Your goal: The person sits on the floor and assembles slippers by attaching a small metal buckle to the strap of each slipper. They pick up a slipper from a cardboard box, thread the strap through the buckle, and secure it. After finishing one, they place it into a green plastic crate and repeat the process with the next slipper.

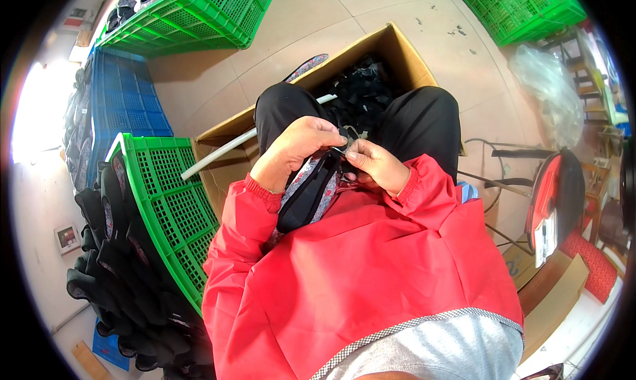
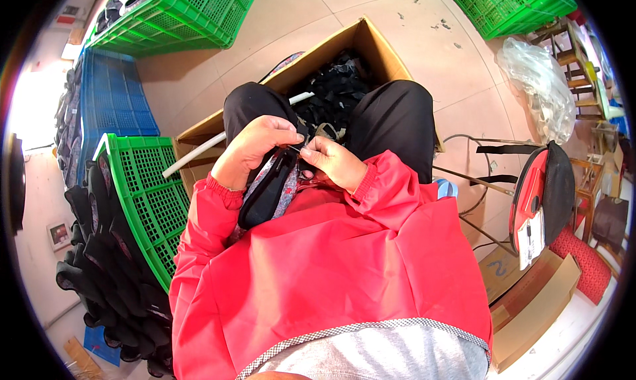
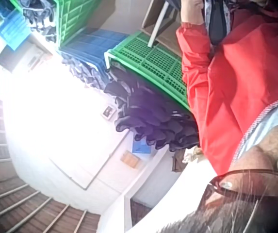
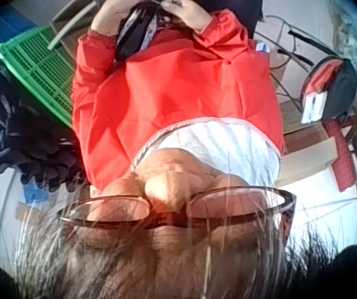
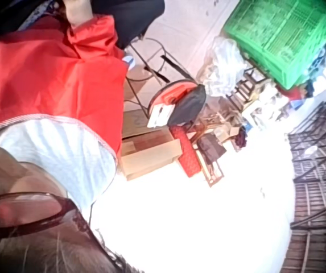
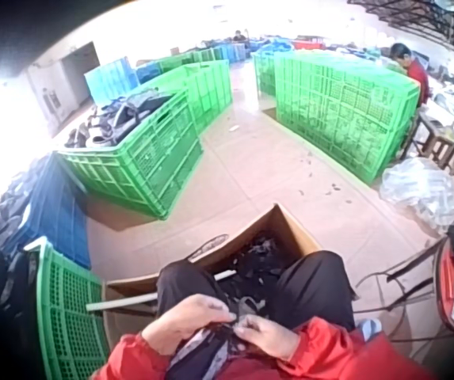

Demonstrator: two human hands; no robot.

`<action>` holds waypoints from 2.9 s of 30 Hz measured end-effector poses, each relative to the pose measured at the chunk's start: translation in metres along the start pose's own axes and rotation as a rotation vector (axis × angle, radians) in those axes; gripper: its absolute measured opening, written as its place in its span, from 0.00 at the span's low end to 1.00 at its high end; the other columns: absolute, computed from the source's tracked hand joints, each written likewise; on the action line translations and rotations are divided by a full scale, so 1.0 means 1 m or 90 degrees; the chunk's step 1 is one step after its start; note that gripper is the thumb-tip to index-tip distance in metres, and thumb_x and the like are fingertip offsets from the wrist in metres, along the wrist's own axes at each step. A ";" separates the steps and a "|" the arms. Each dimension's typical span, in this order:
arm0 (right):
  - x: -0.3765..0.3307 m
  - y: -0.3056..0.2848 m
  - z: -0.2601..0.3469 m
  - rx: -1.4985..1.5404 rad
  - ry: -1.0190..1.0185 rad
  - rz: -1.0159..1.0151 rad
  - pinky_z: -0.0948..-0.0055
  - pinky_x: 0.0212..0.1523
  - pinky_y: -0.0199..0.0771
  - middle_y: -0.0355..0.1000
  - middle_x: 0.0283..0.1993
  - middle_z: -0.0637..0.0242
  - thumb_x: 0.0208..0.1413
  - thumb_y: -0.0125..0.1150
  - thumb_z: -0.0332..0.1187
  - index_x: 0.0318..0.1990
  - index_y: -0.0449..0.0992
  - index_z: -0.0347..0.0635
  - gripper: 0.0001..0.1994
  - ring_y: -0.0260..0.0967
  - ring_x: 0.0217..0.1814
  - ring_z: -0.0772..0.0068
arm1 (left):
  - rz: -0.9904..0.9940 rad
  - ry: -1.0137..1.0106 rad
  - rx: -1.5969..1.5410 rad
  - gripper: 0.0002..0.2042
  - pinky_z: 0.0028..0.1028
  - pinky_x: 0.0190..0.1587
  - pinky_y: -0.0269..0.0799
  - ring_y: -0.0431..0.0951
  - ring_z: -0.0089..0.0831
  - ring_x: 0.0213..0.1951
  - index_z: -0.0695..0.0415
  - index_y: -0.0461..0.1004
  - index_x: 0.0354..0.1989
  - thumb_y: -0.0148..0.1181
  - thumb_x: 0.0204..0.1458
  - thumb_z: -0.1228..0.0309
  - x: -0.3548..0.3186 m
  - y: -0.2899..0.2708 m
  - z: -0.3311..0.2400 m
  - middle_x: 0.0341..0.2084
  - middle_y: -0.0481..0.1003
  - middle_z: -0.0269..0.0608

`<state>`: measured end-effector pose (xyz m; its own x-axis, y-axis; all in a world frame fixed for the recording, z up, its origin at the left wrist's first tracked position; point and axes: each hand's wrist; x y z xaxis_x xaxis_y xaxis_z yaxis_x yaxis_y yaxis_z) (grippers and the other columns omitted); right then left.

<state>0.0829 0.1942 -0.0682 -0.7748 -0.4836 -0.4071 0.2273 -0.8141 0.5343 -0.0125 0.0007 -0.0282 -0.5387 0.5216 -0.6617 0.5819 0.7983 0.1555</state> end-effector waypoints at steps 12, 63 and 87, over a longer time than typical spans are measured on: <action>0.007 -0.002 -0.011 -0.031 -0.110 -0.001 0.78 0.34 0.68 0.68 0.31 0.69 0.67 0.56 0.35 0.38 0.67 0.37 0.11 0.65 0.31 0.79 | -0.014 -0.001 0.027 0.09 0.21 0.25 0.59 0.65 0.15 0.21 0.57 0.75 0.20 0.64 0.52 0.72 -0.002 0.005 -0.004 0.17 0.69 0.24; -0.011 0.002 0.009 0.062 -0.022 0.088 0.85 0.27 0.59 0.67 0.34 0.72 0.68 0.53 0.43 0.42 0.67 0.45 0.11 0.62 0.29 0.85 | -0.429 0.741 0.873 0.12 0.35 0.41 0.68 0.72 0.32 0.33 0.55 0.79 0.32 0.67 0.34 0.75 -0.081 0.037 0.018 0.28 0.69 0.33; -0.003 0.008 0.047 -0.069 0.118 0.227 0.82 0.25 0.60 0.68 0.30 0.70 0.68 0.54 0.42 0.40 0.69 0.39 0.14 0.65 0.28 0.83 | -0.612 0.713 0.776 0.07 0.32 0.37 0.67 0.74 0.33 0.28 0.57 0.80 0.26 0.72 0.37 0.76 -0.090 0.053 0.050 0.24 0.74 0.33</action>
<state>0.0595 0.2041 -0.0274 -0.5192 -0.7829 -0.3428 0.5301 -0.6097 0.5893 0.0974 -0.0188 0.0035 -0.6920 0.4218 0.5859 -0.3270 0.5404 -0.7753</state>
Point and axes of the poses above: each hand's wrist, its own x-axis towards the middle knuckle, its own y-axis out of the palm, z = x × y
